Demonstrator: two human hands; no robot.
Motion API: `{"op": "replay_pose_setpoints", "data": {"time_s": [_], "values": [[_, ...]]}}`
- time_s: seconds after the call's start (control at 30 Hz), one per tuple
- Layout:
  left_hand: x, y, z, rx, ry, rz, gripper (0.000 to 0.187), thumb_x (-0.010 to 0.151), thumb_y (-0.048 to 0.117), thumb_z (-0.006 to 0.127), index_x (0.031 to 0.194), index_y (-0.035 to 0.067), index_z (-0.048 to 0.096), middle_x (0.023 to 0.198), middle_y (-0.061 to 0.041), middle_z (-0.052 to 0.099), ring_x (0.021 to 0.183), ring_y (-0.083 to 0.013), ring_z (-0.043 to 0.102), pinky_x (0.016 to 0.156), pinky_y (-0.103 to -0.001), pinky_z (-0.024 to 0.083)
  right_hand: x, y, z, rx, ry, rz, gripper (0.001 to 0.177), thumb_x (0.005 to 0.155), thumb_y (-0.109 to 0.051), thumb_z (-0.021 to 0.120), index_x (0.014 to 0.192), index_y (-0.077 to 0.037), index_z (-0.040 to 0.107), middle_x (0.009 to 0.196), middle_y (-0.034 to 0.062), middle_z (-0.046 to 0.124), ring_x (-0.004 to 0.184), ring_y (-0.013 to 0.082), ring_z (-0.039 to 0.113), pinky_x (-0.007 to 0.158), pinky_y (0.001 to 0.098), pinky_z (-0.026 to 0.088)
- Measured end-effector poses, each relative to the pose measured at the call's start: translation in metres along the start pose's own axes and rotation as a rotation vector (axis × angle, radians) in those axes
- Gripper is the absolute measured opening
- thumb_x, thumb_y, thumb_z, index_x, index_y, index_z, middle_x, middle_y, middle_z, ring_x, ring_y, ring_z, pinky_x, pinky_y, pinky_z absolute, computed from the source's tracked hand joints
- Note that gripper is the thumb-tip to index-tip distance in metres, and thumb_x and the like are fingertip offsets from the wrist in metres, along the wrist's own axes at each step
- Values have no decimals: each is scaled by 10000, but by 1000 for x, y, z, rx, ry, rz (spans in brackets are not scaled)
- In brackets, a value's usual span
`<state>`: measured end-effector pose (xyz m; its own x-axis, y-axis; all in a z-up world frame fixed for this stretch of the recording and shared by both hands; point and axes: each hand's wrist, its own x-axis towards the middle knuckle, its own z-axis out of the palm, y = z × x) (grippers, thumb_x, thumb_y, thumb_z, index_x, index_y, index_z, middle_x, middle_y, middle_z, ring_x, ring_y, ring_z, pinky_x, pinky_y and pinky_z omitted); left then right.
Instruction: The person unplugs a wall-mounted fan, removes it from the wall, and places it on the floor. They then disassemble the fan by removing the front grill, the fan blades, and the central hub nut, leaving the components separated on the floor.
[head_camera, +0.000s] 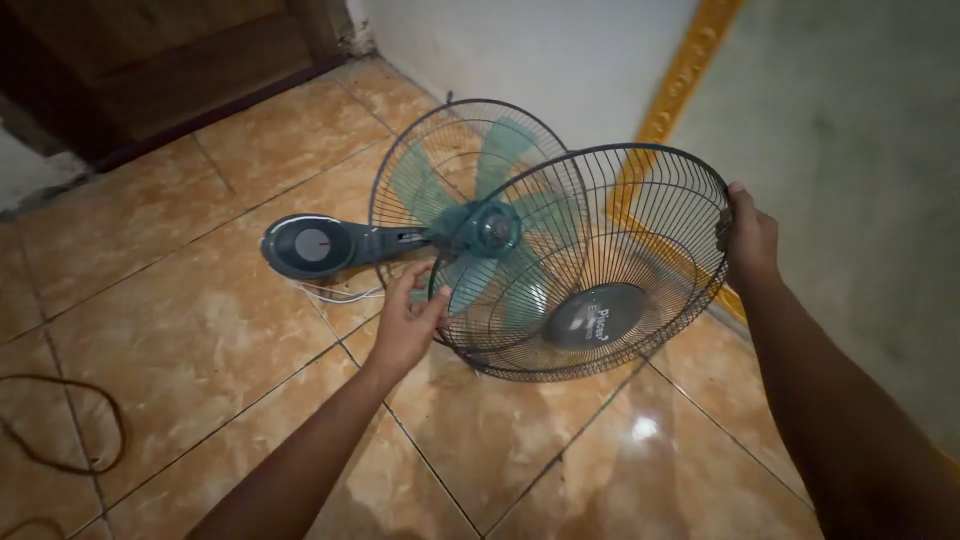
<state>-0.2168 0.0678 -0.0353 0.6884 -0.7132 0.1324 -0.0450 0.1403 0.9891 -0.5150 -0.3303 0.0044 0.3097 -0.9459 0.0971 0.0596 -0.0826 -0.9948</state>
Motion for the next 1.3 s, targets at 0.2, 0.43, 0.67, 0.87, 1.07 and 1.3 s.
{"op": "replay_pose_setpoints", "data": {"time_s": [0.2,0.43,0.67,0.87,1.07,1.3], "values": [[28,-14,12,-145,-274,-144,322,923,155,608,1226,86,524,1040,-56,590,672,-159,633,558,-316,540,-35,0,-62,-18,124,-59,466,1095,-469,554,774,-135,506,639,-20,434,579,123,414,565,305,364],[50,-18,73,-270,-434,-494,404,1024,471,541,876,99,596,761,-15,561,599,-138,527,562,-297,456,-107,22,-191,-382,83,-272,374,1033,-385,545,1212,-64,477,965,46,460,851,178,487,754,379,473],[12,-36,133,337,-631,-60,351,901,376,645,700,88,641,606,-8,605,592,-129,571,563,-321,461,-168,36,-255,227,398,356,257,1042,-385,546,1042,-137,479,1103,71,494,1008,301,489,857,580,483],[-28,-49,150,576,-663,115,289,792,289,786,703,50,651,666,-74,668,636,-150,615,616,-326,511,-244,90,-310,206,207,390,87,967,-148,569,996,-66,564,1088,83,512,1027,244,548,956,574,557],[-92,-57,166,776,-806,91,244,701,259,819,722,54,688,770,-65,724,718,-190,688,694,-325,556,-310,114,-334,-79,154,538,337,999,-178,615,1253,43,620,1225,129,646,1084,226,632,909,436,583],[-115,-90,198,876,-959,35,258,684,172,790,900,52,712,817,-96,715,805,-239,707,764,-357,579,-357,126,-350,-198,142,694,451,945,-181,658,1328,56,626,1239,140,659,1060,276,648,891,420,592]]}}
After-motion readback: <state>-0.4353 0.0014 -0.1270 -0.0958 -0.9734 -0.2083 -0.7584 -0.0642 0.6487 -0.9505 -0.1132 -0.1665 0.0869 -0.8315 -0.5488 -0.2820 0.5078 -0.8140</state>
